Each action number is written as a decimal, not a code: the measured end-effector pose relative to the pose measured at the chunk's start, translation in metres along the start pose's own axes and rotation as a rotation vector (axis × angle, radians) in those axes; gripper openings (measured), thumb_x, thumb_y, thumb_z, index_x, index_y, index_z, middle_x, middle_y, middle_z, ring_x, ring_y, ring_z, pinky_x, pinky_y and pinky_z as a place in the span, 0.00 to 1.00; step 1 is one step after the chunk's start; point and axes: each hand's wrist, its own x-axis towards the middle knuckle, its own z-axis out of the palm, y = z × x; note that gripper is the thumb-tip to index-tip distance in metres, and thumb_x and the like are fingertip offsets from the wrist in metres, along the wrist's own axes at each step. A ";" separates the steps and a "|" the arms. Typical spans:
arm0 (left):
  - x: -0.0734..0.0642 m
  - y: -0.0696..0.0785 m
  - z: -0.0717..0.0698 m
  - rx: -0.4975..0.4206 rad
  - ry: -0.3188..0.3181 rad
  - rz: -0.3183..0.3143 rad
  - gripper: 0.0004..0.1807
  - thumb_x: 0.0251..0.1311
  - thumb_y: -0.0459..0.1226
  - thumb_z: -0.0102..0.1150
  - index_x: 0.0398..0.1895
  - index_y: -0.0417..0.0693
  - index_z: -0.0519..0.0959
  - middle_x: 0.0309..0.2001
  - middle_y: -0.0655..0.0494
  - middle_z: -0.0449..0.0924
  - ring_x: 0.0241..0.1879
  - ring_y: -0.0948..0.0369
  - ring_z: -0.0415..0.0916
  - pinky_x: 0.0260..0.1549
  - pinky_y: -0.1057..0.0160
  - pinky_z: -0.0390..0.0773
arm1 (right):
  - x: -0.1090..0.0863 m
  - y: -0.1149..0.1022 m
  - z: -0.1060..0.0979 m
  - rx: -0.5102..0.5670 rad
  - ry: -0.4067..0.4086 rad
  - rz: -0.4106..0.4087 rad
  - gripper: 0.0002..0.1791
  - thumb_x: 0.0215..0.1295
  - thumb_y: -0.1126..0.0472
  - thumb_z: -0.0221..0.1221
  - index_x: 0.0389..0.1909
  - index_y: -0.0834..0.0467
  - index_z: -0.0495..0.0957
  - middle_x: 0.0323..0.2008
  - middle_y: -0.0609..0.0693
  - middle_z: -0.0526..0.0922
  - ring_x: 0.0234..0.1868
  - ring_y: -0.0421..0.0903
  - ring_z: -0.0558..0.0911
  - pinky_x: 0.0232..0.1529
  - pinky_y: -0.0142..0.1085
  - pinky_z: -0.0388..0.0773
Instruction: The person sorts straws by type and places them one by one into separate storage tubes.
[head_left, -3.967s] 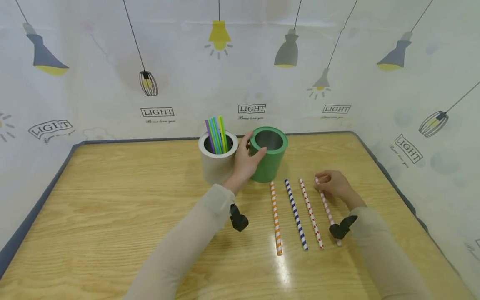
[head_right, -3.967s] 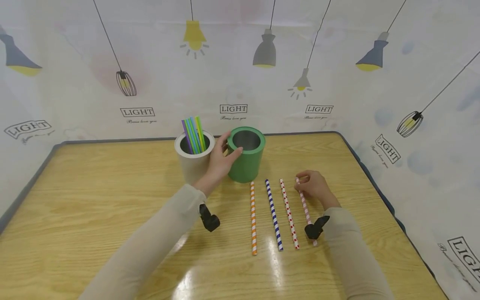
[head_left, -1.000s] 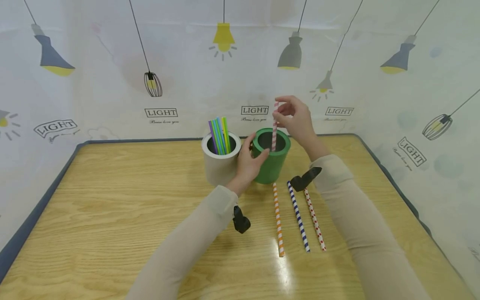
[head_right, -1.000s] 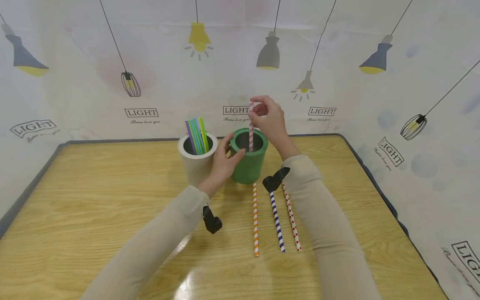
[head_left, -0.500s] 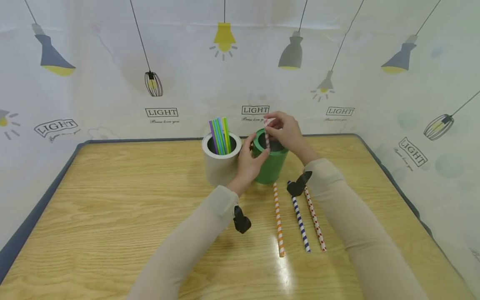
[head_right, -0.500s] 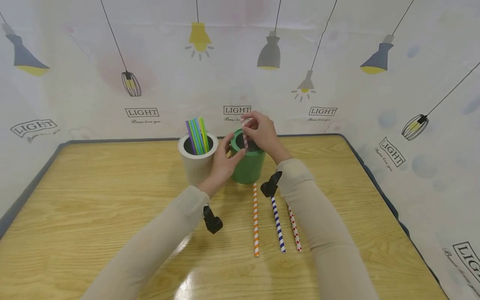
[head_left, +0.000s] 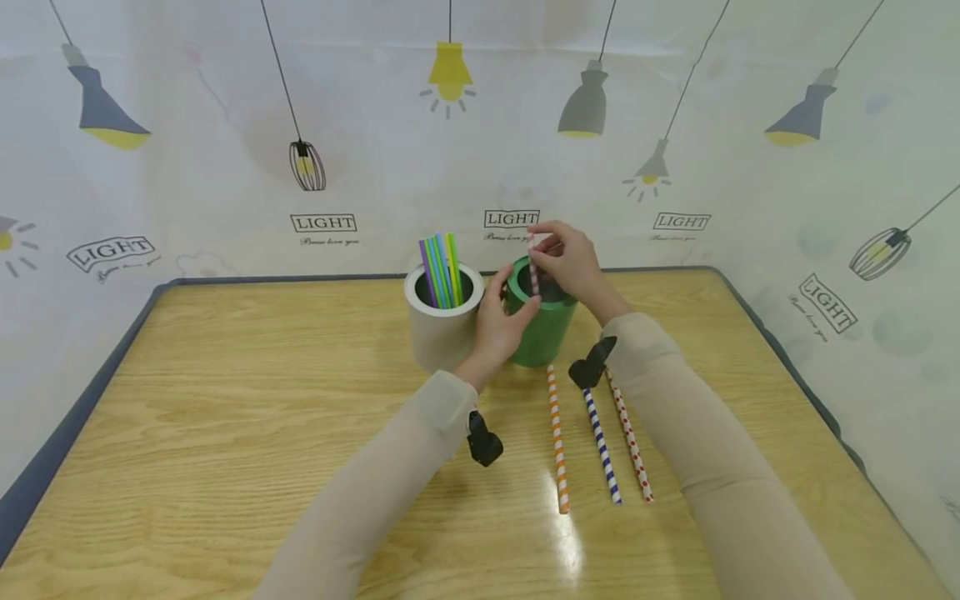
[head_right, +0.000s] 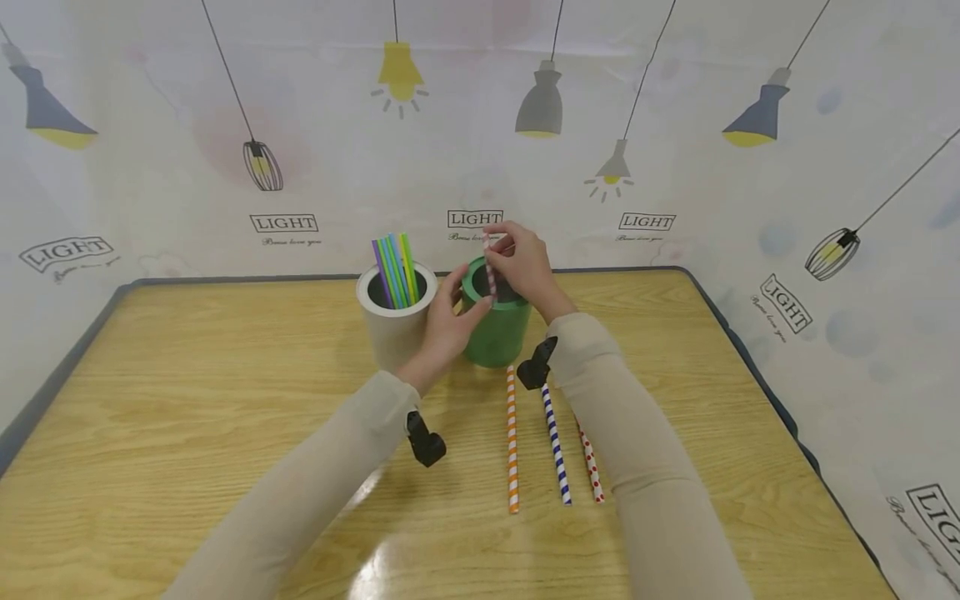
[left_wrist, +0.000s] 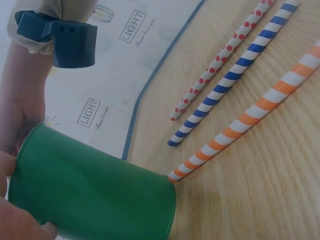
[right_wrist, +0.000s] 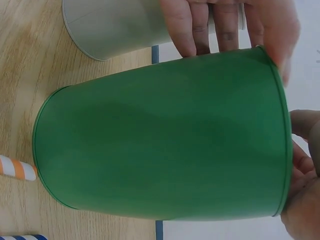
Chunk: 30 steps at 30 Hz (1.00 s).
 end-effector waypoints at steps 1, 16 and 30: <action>0.000 0.000 0.000 -0.001 0.001 0.001 0.34 0.57 0.35 0.60 0.67 0.44 0.59 0.65 0.49 0.60 0.62 0.55 0.58 0.61 0.62 0.62 | 0.000 0.000 -0.001 0.002 -0.001 0.001 0.19 0.61 0.66 0.58 0.53 0.59 0.73 0.36 0.60 0.79 0.38 0.53 0.80 0.36 0.42 0.80; -0.001 0.001 -0.001 -0.006 -0.015 0.002 0.34 0.58 0.35 0.59 0.67 0.45 0.58 0.65 0.50 0.59 0.63 0.55 0.56 0.62 0.59 0.61 | -0.005 -0.003 -0.026 0.117 -0.086 0.047 0.21 0.61 0.66 0.57 0.57 0.62 0.71 0.38 0.62 0.76 0.39 0.55 0.78 0.31 0.41 0.82; -0.003 0.003 0.000 -0.002 -0.008 -0.025 0.34 0.58 0.37 0.59 0.67 0.48 0.58 0.66 0.53 0.58 0.64 0.56 0.56 0.62 0.60 0.60 | -0.032 0.020 -0.061 0.059 -0.134 0.073 0.20 0.63 0.63 0.57 0.56 0.61 0.72 0.38 0.60 0.76 0.36 0.50 0.79 0.33 0.42 0.82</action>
